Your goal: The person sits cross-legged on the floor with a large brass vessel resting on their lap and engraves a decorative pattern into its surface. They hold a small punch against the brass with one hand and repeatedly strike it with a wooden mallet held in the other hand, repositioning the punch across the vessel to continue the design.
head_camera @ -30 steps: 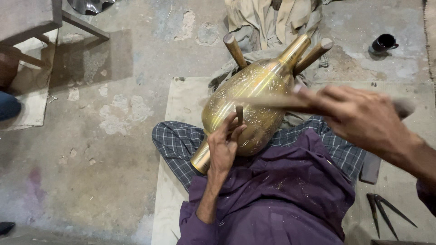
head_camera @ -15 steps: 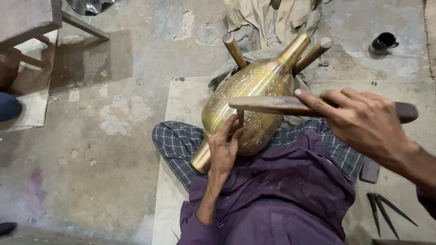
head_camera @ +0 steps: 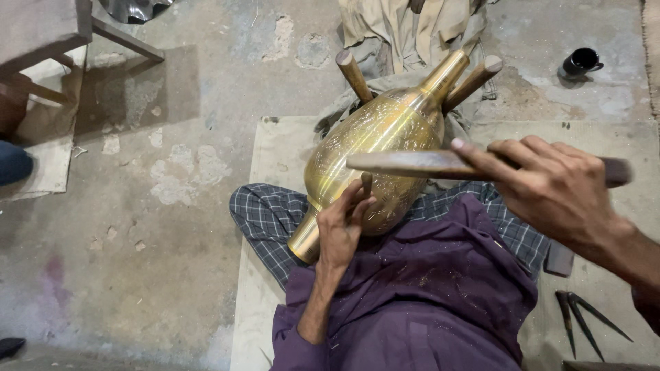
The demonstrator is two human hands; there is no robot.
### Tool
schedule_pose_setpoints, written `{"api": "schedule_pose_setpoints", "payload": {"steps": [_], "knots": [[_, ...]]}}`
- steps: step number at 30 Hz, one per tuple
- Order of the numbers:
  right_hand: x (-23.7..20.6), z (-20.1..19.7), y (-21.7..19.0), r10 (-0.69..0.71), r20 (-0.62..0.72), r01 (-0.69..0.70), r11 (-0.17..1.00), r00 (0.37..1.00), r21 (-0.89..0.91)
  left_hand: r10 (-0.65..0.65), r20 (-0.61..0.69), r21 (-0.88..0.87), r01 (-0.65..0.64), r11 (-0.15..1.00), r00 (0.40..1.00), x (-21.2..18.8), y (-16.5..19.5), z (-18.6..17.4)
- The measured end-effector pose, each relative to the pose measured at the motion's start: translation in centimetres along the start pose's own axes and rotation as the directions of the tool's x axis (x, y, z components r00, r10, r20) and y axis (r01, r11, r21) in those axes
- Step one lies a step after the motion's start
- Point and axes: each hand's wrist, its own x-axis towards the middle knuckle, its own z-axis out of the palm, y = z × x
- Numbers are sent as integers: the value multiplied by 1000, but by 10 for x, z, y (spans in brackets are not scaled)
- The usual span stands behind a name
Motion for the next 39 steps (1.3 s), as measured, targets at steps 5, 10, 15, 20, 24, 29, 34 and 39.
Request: {"api": "schedule_pose_setpoints", "payload": {"steps": [5, 10, 15, 20, 24, 29, 34, 39], "knots": [[-8, 5, 1, 30, 44, -35, 992, 999, 123, 20, 8, -1, -20, 1000, 1000, -2, 5, -4], [-14, 13, 0, 52, 46, -60, 981, 998, 182, 10, 0, 49, -10, 999, 1000, -1, 7, -4], [-17, 17, -1, 88, -23, -81, 976, 996, 201, -11, 41, -2, 11, 1000, 999, 0, 6, -6], [-22, 21, -2, 23, -18, -21, 994, 1000, 110, 90, 52, 70, -94, 993, 995, -2, 5, -8], [-28, 28, -2, 105, 25, -108, 950, 994, 294, 110, 89, 35, -113, 993, 990, 0, 5, -10], [-41, 38, -1, 122, -86, -89, 946, 989, 311, 144, 104, 56, -150, 987, 984, 4, 10, -15], [-56, 50, -4, 121, -59, -112, 983, 991, 144, 109, 140, 85, -122, 989, 984, 8, 13, -17], [-62, 61, -6, 153, 50, -159, 972, 987, 171, 132, 274, 71, -157, 985, 953, 9, 7, -22]]}}
